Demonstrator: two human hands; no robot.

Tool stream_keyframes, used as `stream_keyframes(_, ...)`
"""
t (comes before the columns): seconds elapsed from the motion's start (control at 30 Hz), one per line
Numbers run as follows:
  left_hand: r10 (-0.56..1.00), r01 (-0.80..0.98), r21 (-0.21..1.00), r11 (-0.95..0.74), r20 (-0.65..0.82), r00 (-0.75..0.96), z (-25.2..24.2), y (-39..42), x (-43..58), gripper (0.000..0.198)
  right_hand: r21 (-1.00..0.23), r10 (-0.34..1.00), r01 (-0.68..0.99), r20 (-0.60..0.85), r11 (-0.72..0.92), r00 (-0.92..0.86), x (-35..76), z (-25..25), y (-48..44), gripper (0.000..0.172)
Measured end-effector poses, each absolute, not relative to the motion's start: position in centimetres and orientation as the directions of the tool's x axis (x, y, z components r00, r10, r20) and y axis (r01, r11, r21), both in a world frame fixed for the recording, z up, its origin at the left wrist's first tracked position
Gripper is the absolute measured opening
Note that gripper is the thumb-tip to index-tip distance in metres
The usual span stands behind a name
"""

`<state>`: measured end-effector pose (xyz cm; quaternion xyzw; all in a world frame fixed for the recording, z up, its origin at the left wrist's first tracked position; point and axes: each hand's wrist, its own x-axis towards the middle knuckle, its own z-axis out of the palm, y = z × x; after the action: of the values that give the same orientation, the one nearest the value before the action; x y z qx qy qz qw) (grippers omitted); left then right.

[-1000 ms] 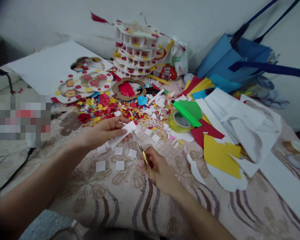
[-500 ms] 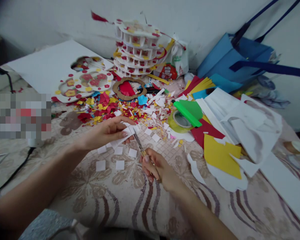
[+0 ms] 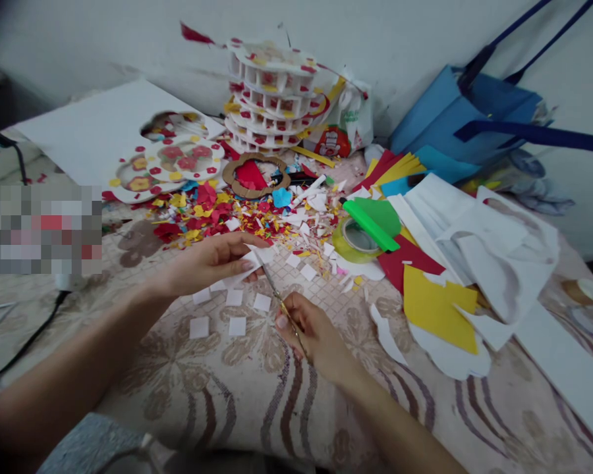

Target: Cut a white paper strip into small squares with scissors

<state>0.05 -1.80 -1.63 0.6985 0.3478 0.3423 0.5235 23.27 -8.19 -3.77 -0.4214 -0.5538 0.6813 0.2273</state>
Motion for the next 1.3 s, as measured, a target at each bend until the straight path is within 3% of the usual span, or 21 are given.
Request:
stream_keyframes(0.2, 0.820, 0.135, 0.984, -0.113, 0.016, 0.572, -1.8, -1.9, 0.1, 0.048, -0.947, 0.779, 0.145, -0.317, -0.285, -0.542, 23.3, -4.5, -8.2, 0.051)
stream_keyframes(0.5, 0.809, 0.052, 0.998, -0.026, -0.009, 0.588, -2.1, -1.9, 0.3, 0.047, -0.941, 0.775, 0.129, -0.332, -0.313, -0.538, 23.2, -4.3, -8.2, 0.052)
stream_keyframes(1.13, 0.825, 0.047, 0.997, -0.054, 0.018, 0.565, -2.8, -1.9, 0.8, 0.040, -0.919, 0.775, 0.169, -0.391, -0.355, -0.497, 23.0, -3.9, -8.2, 0.057)
stream_keyframes(1.3, 0.806, 0.077, 0.997, -0.016, -0.033, 0.591, -2.3, -1.9, 0.5, 0.041, -0.919, 0.788, 0.166, -0.393, -0.358, -0.474, 23.2, -4.4, -8.2, 0.055)
